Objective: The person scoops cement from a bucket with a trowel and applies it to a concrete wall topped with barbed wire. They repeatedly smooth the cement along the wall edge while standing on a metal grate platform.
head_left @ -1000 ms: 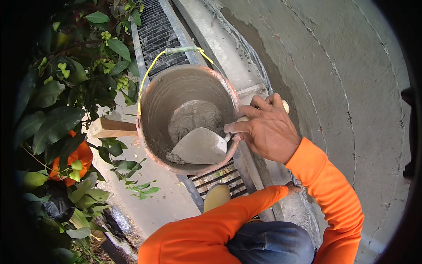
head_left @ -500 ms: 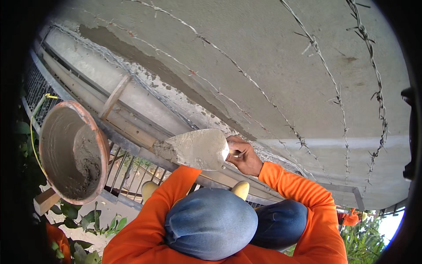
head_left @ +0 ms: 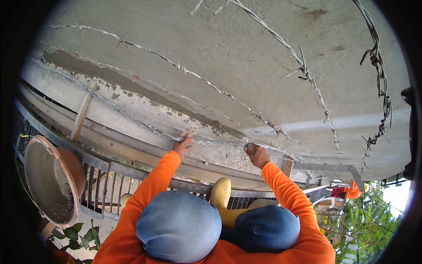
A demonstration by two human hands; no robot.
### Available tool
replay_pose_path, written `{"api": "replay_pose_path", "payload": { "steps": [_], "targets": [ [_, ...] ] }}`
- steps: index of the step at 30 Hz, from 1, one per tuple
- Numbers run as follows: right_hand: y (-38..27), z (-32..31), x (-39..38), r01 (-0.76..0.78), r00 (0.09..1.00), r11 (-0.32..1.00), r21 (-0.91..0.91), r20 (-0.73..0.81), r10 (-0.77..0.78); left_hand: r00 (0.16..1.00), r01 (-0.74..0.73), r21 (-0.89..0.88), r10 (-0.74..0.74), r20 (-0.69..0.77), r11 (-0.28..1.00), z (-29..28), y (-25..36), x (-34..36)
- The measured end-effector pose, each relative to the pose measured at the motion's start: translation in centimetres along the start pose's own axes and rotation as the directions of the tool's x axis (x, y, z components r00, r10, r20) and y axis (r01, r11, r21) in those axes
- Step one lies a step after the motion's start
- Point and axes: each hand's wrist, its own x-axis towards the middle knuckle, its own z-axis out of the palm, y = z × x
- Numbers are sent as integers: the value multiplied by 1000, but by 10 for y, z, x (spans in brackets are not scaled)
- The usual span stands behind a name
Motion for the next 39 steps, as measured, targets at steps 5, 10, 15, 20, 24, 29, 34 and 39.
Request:
{"api": "replay_pose_path", "payload": {
  "steps": [5,10,15,20,24,29,34,39],
  "targets": [
    [-16,-5,52,-29,996,985,-171,79,43,998,56,0,-56,-43,998,-2,-3,3],
    [-8,-13,42,-9,996,1000,15,89,7,1000,26,-37,-26,-15,999,2,2,-3],
    [-1,-9,19,15,1000,999,-50,10,-14,999,36,-68,-38,-21,997,7,8,-5],
    [-12,-9,52,-13,996,989,-147,85,26,999,17,-23,-17,-34,1000,5,5,-3],
    [-6,-22,35,23,998,999,-31,60,-21,997,36,-120,-44,-69,992,7,2,-5],
    [-22,1,17,3,999,985,-171,37,3,999,21,-91,-23,-23,996,6,4,-1],
    [-29,4,47,36,999,996,-80,6,-36,998,44,-92,-48,-47,995,4,-1,-3],
    [-15,-5,22,213,971,977,7,-110,-211,998,35,-93,-39,-47,995,5,-1,-5]
  ]
}}
